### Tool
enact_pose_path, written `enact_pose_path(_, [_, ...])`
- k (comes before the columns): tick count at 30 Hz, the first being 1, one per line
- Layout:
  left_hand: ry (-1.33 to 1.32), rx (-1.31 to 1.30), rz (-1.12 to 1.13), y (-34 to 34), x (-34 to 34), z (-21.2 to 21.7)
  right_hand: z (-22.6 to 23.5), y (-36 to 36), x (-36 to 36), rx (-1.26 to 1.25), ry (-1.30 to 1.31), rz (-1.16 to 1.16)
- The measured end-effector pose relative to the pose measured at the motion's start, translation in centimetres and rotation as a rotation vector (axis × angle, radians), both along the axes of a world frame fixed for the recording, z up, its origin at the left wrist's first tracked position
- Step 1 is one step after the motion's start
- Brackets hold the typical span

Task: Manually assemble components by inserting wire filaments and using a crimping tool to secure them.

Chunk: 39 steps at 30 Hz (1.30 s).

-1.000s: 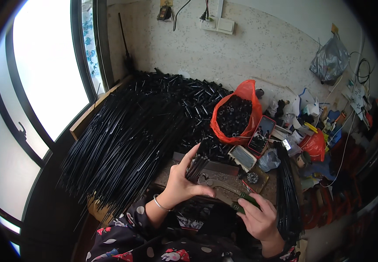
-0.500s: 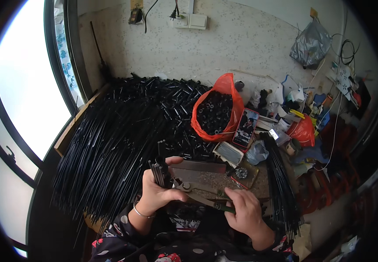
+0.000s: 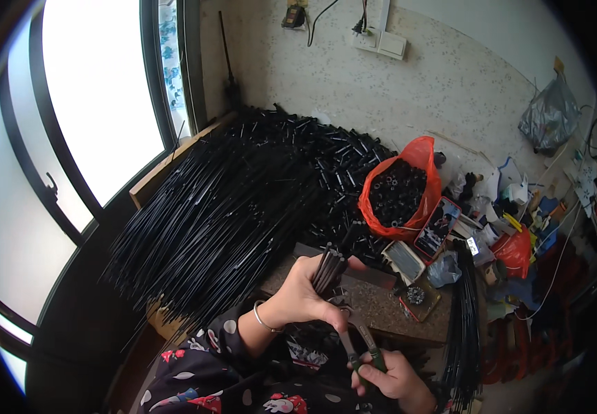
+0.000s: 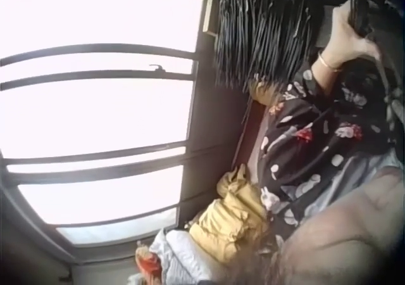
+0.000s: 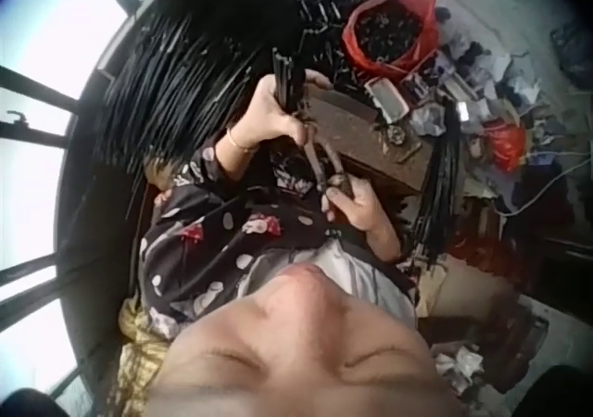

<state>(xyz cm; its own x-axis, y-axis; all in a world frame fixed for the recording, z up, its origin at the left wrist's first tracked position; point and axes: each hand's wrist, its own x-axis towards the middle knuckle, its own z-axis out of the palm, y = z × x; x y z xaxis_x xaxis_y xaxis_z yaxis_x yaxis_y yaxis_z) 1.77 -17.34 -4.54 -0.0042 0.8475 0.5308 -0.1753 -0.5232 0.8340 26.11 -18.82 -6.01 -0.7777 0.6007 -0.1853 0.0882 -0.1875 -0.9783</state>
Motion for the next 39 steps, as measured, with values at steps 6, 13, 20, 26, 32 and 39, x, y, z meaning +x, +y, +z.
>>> enact_pose_path(6, [0.125, 0.038, 0.020, 0.0, 0.1, 0.6, -0.9, 1.8, -1.6, 0.287, -0.213, 0.197])
enact_pose_path(13, [0.012, 0.000, 0.000, 0.3, -0.4, 1.2, -1.6, -0.2, -0.9, 0.611, -0.213, -0.102])
enact_pose_path(20, [0.271, -0.043, 0.086, 0.1, -0.3, 1.1, -0.6, 2.5, -0.5, -0.246, 0.149, 0.288])
enact_pose_path(26, [0.159, -0.079, 0.027, 0.6, 0.0, 0.4, -3.0, 0.3, -1.8, -0.188, 0.061, 0.113])
enact_pose_path(32, [0.082, -0.042, 0.196, -0.4, 1.5, 0.8, -5.1, -0.3, -3.3, 0.462, -0.080, -0.251])
enact_pose_path(39, [0.037, 0.000, 0.298, -0.4, 2.1, -1.3, -3.8, -1.6, -3.8, 0.625, -0.229, -0.322])
